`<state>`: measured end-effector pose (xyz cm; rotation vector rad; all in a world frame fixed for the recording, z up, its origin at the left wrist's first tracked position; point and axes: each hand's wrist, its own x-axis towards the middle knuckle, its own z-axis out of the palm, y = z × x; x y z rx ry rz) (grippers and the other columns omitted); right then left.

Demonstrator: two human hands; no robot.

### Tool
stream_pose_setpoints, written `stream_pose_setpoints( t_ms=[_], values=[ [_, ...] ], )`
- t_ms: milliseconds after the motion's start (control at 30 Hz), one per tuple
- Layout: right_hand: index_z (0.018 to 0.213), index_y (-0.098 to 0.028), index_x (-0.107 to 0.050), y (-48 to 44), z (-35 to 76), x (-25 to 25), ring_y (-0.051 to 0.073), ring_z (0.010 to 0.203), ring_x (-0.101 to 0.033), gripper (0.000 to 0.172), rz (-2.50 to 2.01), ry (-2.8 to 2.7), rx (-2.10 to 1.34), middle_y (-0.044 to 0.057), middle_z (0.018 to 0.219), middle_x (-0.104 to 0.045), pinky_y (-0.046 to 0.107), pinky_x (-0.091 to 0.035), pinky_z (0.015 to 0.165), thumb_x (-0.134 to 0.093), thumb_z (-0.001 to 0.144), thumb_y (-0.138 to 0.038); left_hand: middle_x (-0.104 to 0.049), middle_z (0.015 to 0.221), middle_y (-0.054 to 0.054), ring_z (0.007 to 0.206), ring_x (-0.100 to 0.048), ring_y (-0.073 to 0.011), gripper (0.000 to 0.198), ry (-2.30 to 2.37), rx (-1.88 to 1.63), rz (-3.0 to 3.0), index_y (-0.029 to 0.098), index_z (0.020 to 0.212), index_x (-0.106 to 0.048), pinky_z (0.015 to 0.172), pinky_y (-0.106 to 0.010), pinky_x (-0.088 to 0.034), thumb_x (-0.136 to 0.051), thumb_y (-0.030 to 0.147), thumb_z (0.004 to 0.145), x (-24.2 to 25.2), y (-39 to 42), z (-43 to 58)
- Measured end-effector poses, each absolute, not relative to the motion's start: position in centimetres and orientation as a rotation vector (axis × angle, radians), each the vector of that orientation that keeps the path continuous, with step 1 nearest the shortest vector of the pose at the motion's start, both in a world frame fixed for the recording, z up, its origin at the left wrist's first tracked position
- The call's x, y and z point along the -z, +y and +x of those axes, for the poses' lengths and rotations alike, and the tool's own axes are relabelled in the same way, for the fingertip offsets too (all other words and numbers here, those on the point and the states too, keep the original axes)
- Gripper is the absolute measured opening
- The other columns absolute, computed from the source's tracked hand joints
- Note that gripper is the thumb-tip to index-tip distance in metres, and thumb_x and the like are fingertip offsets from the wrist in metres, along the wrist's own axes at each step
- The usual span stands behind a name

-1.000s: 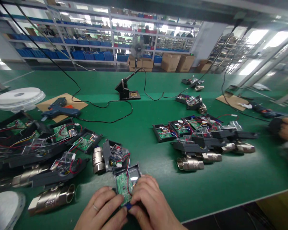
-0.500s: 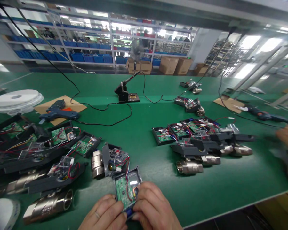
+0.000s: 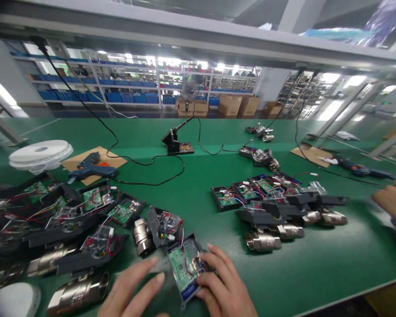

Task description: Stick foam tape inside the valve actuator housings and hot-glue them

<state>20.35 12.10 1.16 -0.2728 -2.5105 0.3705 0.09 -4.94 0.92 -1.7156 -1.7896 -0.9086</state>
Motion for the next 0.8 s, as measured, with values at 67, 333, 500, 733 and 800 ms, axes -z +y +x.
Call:
stream_pose_setpoints(
  t_ms=[67,333,500,733,800],
  values=[
    [0.111,-0.024,-0.067,12.3,20.8,-1.5,0.031,0.135,-0.051,0.017,-0.415,-2.51,-0.38,0.011,0.138,-0.058,0.043,-0.055,0.103,-0.061,0.095,-0.029,-0.049,0.142,-0.018,0.129,-0.053,-0.029,0.045,-1.915,0.872,-1.633,0.014,0.137,-0.052,0.095,-0.041,-0.058,-0.055,0.034,0.097,-2.4,-4.4,-1.0],
    [0.141,-0.023,-0.048,12.0,20.2,0.3,0.037,0.13,-0.056,0.066,-0.542,-2.512,-0.429,0.019,0.148,-0.049,0.048,-0.06,0.095,-0.073,0.084,-0.044,-0.045,0.144,-0.026,0.132,-0.048,-0.0433,0.093,-2.335,0.875,-1.458,0.016,0.156,-0.022,0.099,-0.063,-0.05,-0.071,0.037,0.08,-3.1,1.2,-3.4],
    [0.141,-0.021,-0.043,13.7,20.5,0.3,0.034,0.123,-0.061,0.063,-0.581,-2.511,-0.424,0.017,0.136,-0.058,0.052,-0.057,0.099,-0.066,0.083,-0.028,-0.063,0.115,-0.016,0.109,-0.062,-0.0352,0.093,-2.294,1.065,-1.479,0.013,0.151,-0.026,0.105,-0.069,-0.042,-0.072,0.03,0.072,-1.6,2.2,-3.0],
    [0.142,-0.018,-0.041,14.8,20.9,-0.2,0.034,0.128,-0.057,0.066,-0.678,-2.543,-0.506,0.02,0.138,-0.055,0.055,-0.053,0.103,-0.064,0.08,-0.024,-0.052,0.132,-0.02,0.127,-0.049,-0.0407,0.069,-1.961,0.803,-1.423,0.016,0.145,-0.042,0.113,-0.072,-0.029,-0.065,0.02,0.08,-0.3,-0.6,0.3],
    [0.142,-0.018,-0.042,14.8,20.9,-0.2,0.035,0.131,-0.054,0.065,-0.703,-2.553,-0.548,0.02,0.141,-0.053,0.056,-0.051,0.106,-0.064,0.081,-0.025,-0.054,0.128,-0.02,0.121,-0.054,-0.0404,0.058,-1.849,0.707,-1.427,0.02,0.144,-0.045,0.109,-0.072,-0.033,-0.059,0.026,0.088,0.4,-1.5,0.6]
  ],
)
